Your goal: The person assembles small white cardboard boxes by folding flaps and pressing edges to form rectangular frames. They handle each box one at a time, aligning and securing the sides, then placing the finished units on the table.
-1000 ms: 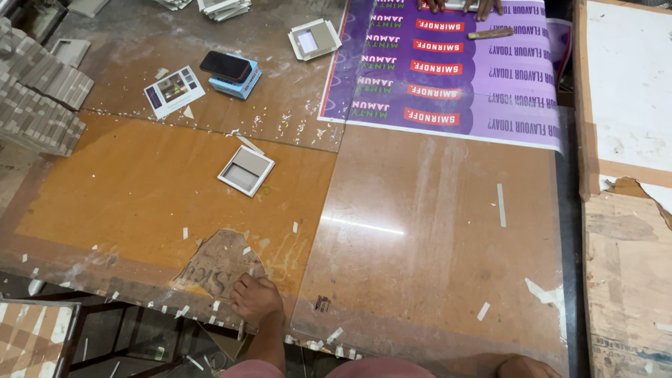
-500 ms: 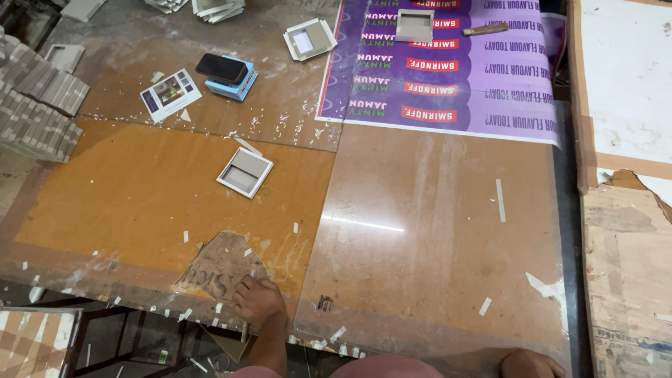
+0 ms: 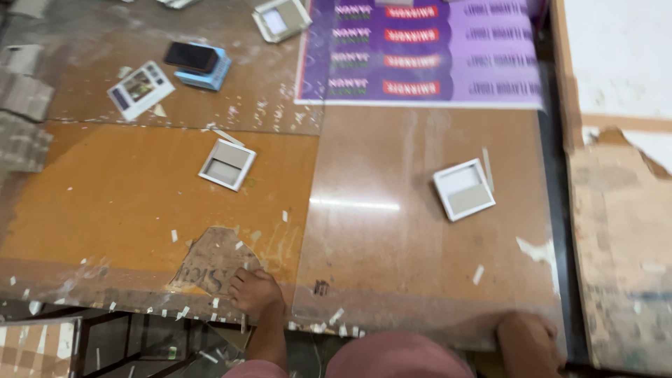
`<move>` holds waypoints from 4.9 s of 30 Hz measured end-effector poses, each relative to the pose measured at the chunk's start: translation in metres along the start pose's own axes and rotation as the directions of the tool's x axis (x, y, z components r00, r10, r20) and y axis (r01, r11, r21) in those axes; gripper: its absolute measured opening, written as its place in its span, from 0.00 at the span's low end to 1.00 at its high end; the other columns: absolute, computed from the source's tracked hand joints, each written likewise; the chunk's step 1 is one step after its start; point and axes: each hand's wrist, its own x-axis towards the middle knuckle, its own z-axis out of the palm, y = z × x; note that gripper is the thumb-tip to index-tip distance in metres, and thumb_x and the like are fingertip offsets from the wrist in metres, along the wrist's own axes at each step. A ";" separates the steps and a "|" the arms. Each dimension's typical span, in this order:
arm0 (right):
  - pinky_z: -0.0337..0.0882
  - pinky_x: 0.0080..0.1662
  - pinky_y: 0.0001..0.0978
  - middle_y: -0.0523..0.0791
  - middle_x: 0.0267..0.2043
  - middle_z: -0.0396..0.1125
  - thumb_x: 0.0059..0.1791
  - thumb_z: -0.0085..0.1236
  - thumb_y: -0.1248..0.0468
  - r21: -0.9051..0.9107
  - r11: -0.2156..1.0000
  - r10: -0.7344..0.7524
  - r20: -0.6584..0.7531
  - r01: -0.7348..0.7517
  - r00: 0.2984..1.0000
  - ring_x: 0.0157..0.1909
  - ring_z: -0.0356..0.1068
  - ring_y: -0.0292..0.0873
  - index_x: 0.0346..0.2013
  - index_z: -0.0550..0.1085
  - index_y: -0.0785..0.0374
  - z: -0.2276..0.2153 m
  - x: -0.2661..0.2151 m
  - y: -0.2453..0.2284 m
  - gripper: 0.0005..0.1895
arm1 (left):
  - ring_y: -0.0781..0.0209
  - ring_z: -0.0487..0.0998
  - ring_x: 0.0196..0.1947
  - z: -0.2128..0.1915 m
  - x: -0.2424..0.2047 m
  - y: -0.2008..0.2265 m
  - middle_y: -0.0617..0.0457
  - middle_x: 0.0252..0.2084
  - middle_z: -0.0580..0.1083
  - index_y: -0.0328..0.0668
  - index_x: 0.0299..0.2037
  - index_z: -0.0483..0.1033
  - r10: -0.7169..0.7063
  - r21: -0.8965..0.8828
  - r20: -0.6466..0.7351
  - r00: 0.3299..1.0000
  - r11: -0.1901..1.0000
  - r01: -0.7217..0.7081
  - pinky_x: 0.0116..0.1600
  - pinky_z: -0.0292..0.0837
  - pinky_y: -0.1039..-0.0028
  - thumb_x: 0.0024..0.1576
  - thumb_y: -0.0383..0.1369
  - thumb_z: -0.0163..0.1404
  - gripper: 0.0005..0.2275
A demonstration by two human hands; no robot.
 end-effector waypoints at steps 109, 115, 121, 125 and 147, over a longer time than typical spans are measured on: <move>0.64 0.56 0.32 0.44 0.49 0.64 0.59 0.45 0.55 0.757 0.387 -0.568 -0.254 -0.526 -0.783 0.51 0.61 0.38 0.64 0.70 0.68 -0.186 -0.082 0.040 0.24 | 0.53 0.78 0.20 -0.175 -0.066 0.137 0.46 0.26 0.79 0.44 0.56 0.81 0.831 -0.665 -0.036 0.555 0.394 -0.634 0.28 0.70 0.63 0.56 0.24 0.52 0.18; 0.64 0.58 0.32 0.44 0.53 0.65 0.59 0.48 0.56 0.670 0.495 -0.572 -0.228 -0.553 -0.788 0.54 0.63 0.38 0.60 0.71 0.70 -0.170 -0.091 0.048 0.22 | 0.54 0.78 0.23 -0.183 -0.104 0.126 0.48 0.30 0.79 0.43 0.56 0.80 0.932 -0.806 -0.079 0.353 0.148 -0.572 0.29 0.72 0.64 0.57 0.23 0.48 0.18; 0.62 0.58 0.34 0.45 0.53 0.64 0.59 0.49 0.61 0.642 0.553 -0.538 -0.211 -0.531 -0.816 0.55 0.61 0.40 0.62 0.73 0.70 -0.159 -0.088 0.048 0.20 | 0.52 0.76 0.22 -0.141 -0.066 0.134 0.47 0.27 0.79 0.46 0.53 0.82 0.852 -0.617 0.023 0.523 0.423 -0.663 0.29 0.70 0.61 0.61 0.28 0.50 0.13; 0.58 0.65 0.37 0.47 0.55 0.66 0.57 0.50 0.64 0.701 0.440 -0.482 -0.344 -0.562 -0.806 0.62 0.61 0.45 0.59 0.74 0.70 -0.160 -0.088 0.041 0.18 | 0.63 0.81 0.47 -0.110 -0.017 0.136 0.48 0.47 0.79 0.40 0.61 0.75 0.755 -0.896 -0.234 0.612 0.077 -0.438 0.48 0.77 0.71 0.75 0.37 0.51 0.12; 0.49 0.70 0.45 0.52 0.69 0.59 0.53 0.13 0.30 0.909 0.217 -0.404 -0.249 -0.357 -0.880 0.66 0.56 0.52 0.78 0.51 0.60 -0.159 -0.102 0.041 0.50 | 0.58 0.85 0.39 -0.148 -0.121 0.110 0.38 0.41 0.82 0.31 0.57 0.77 0.850 -0.956 0.192 0.491 0.276 -0.104 0.44 0.78 0.71 0.61 0.29 0.56 0.15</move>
